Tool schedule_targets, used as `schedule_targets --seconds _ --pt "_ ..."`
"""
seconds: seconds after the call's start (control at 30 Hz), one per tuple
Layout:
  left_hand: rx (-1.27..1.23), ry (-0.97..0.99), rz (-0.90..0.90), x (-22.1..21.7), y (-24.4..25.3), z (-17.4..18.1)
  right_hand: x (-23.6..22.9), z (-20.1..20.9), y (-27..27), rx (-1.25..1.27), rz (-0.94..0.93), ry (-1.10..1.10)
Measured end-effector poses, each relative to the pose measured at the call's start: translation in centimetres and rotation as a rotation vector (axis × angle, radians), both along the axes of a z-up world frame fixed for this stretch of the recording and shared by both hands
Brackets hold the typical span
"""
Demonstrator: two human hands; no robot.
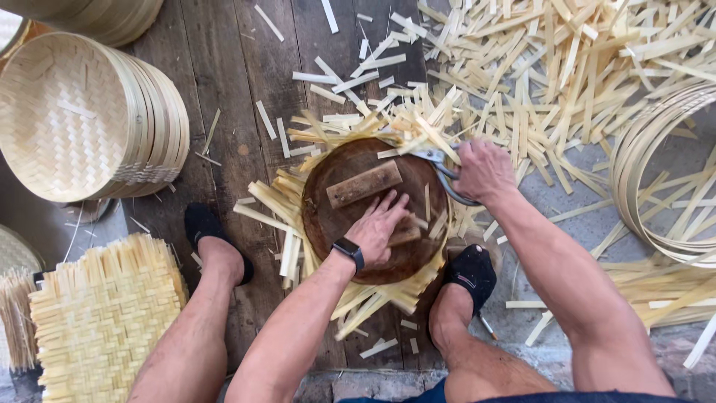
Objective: The person weaves thin bamboo strips into a flat square base, attaches a circular bamboo rim, and then uses a wooden form and scissors to trim the excess strips around the edge to create a round basket.
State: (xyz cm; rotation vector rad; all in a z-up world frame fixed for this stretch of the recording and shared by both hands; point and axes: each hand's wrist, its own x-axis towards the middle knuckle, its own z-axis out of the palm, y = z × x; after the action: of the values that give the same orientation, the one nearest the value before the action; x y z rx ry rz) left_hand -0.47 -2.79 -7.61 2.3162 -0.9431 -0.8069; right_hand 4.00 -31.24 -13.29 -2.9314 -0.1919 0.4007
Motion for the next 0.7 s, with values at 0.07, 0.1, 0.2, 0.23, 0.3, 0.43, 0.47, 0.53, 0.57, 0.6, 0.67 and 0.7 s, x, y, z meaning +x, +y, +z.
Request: schedule_targets --seconds 0.07,0.1,0.2,0.23,0.3,0.43,0.47,0.53,0.57,0.6,0.67,0.7 --pt "0.064 -0.009 -0.084 0.0 0.8 0.4 -1.2 -0.3 -2.3 -0.042 -0.010 0.152" --pt "0.132 -0.007 -0.165 -0.1 1.0 0.6 -1.8 -0.6 -3.6 -0.081 -0.018 0.314" --pt "0.172 0.124 -0.119 0.4 1.1 0.7 -3.5 -1.5 -4.7 -0.064 -0.034 0.108" --pt "0.172 0.121 -0.112 0.2 1.0 0.8 -3.2 -1.6 -4.4 -0.065 -0.027 0.105" --pt "0.147 0.112 -0.161 0.1 0.9 0.7 -2.0 -1.6 -2.6 -0.081 0.074 -0.096" --pt "0.120 -0.003 -0.239 -0.1 1.1 -0.4 -0.3 -1.7 0.4 -0.110 0.092 -0.203" --pt "0.109 -0.007 -0.285 -0.1 1.3 -0.5 -1.0 -1.6 -0.3 -0.067 0.054 -0.057" --pt "0.096 -0.013 -0.324 0.1 1.7 -0.3 -2.3 -1.4 -2.6 -0.027 0.021 0.088" --pt "0.257 0.003 -0.297 0.1 1.8 0.0 -2.9 -1.0 -4.1 -0.011 -0.020 0.171" --pt "0.419 0.031 -0.278 -0.3 1.9 0.6 -3.9 -0.7 -4.8 0.007 -0.067 0.268" --pt "0.447 0.071 0.220 -0.8 0.5 1.3 -4.8 0.2 -4.8 -0.011 -0.091 0.298" --pt "0.451 0.094 0.722 -0.6 -0.6 1.4 -4.4 0.7 -4.3 -0.030 -0.116 0.317"
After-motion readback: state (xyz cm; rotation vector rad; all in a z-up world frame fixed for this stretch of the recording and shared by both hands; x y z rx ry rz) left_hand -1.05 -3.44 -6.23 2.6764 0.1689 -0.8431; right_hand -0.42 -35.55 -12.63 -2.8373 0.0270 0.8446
